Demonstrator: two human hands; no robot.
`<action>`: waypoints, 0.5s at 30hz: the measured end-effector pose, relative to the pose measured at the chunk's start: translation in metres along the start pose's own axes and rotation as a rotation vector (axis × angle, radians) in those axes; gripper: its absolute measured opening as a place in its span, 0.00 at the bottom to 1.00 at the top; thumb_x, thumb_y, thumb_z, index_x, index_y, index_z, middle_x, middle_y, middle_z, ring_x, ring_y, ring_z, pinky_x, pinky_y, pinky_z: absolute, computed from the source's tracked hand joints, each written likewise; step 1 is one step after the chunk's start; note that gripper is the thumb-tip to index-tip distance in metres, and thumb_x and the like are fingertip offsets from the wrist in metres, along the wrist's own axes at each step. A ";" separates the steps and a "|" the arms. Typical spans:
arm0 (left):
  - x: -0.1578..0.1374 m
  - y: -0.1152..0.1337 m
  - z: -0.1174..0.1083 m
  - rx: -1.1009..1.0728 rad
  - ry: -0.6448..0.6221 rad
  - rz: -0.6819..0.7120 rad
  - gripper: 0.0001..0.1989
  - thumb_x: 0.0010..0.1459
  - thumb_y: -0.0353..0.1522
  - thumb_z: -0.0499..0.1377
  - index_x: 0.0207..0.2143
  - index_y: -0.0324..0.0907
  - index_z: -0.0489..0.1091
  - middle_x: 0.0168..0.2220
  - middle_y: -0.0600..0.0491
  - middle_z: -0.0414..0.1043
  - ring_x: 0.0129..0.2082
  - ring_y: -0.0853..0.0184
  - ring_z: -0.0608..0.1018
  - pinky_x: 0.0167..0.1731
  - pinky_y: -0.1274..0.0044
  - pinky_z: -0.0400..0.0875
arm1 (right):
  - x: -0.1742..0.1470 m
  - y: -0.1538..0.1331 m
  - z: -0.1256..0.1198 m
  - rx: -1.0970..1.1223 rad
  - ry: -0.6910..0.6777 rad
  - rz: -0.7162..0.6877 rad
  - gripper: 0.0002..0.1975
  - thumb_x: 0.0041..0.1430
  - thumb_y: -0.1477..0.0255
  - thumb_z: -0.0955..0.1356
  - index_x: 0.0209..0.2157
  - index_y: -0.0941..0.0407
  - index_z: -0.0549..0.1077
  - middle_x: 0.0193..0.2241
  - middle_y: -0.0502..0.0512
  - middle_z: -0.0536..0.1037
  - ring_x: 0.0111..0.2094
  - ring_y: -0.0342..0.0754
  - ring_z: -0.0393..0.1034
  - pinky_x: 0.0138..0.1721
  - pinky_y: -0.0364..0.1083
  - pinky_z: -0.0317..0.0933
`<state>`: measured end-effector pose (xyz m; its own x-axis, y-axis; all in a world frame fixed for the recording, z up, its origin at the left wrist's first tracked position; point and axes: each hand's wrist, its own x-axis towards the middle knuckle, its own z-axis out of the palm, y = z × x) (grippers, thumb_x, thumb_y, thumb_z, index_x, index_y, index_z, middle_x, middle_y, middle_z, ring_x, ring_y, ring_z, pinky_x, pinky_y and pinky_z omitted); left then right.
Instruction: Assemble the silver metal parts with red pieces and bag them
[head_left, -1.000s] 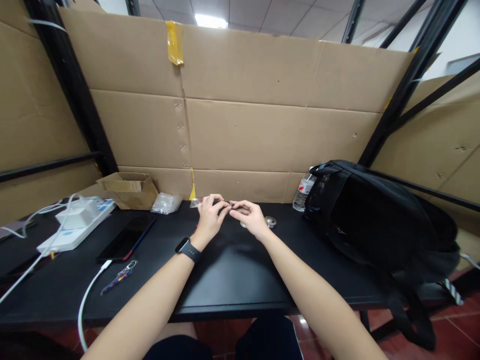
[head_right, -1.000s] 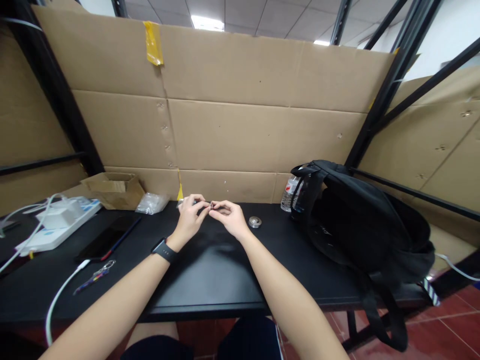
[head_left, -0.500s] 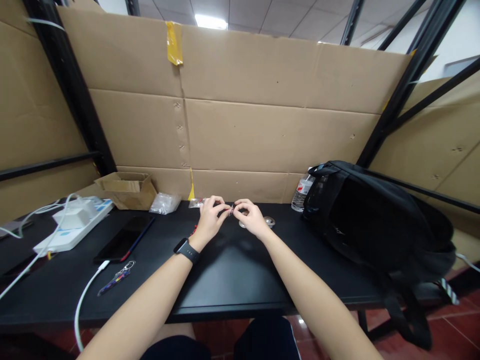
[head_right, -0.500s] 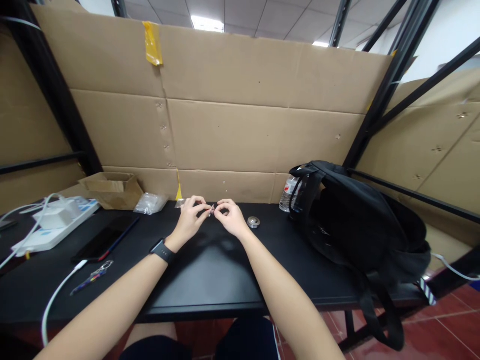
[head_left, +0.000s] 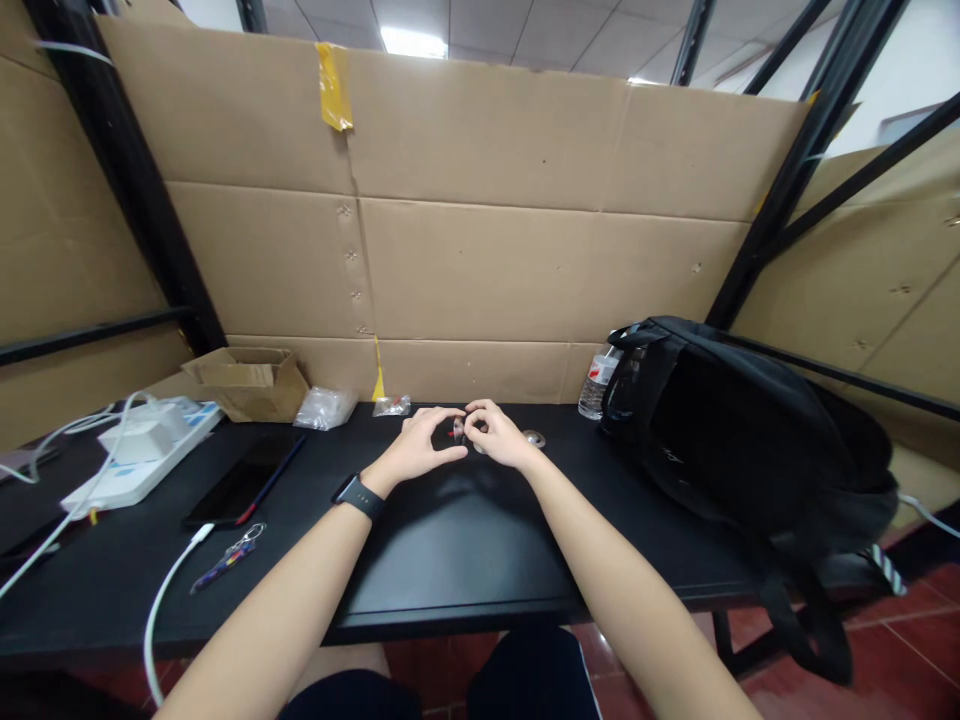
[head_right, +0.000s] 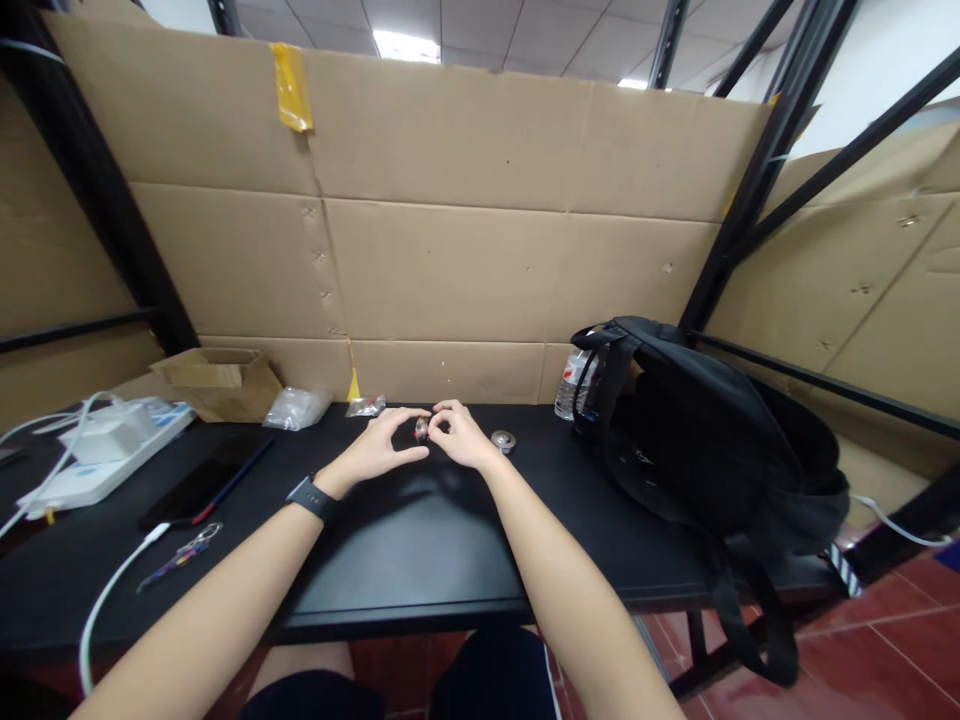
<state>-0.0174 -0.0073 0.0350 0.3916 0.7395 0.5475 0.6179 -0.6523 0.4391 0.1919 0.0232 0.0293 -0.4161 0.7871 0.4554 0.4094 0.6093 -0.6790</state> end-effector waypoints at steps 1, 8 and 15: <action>0.000 -0.001 0.001 0.005 -0.011 -0.002 0.26 0.54 0.44 0.66 0.54 0.51 0.70 0.50 0.50 0.75 0.52 0.57 0.73 0.54 0.65 0.64 | -0.001 -0.001 0.000 -0.028 -0.006 -0.016 0.04 0.59 0.71 0.69 0.30 0.55 0.76 0.52 0.57 0.69 0.53 0.52 0.65 0.50 0.52 0.64; 0.000 -0.005 0.003 0.106 -0.004 -0.057 0.21 0.49 0.42 0.68 0.46 0.49 0.75 0.46 0.51 0.77 0.51 0.55 0.72 0.55 0.62 0.61 | -0.002 -0.002 -0.010 -0.217 -0.081 -0.071 0.02 0.57 0.75 0.69 0.31 0.55 0.74 0.55 0.58 0.66 0.58 0.55 0.59 0.58 0.57 0.56; -0.006 -0.008 0.005 0.227 -0.176 -0.067 0.18 0.48 0.46 0.67 0.41 0.53 0.78 0.49 0.50 0.74 0.54 0.49 0.67 0.52 0.58 0.60 | -0.005 0.005 -0.011 -0.343 -0.168 -0.083 0.03 0.58 0.75 0.69 0.31 0.55 0.75 0.54 0.60 0.67 0.56 0.58 0.60 0.54 0.59 0.58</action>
<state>-0.0211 -0.0056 0.0252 0.4445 0.8103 0.3819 0.7754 -0.5615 0.2889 0.2053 0.0240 0.0302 -0.5745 0.7244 0.3811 0.6046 0.6894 -0.3990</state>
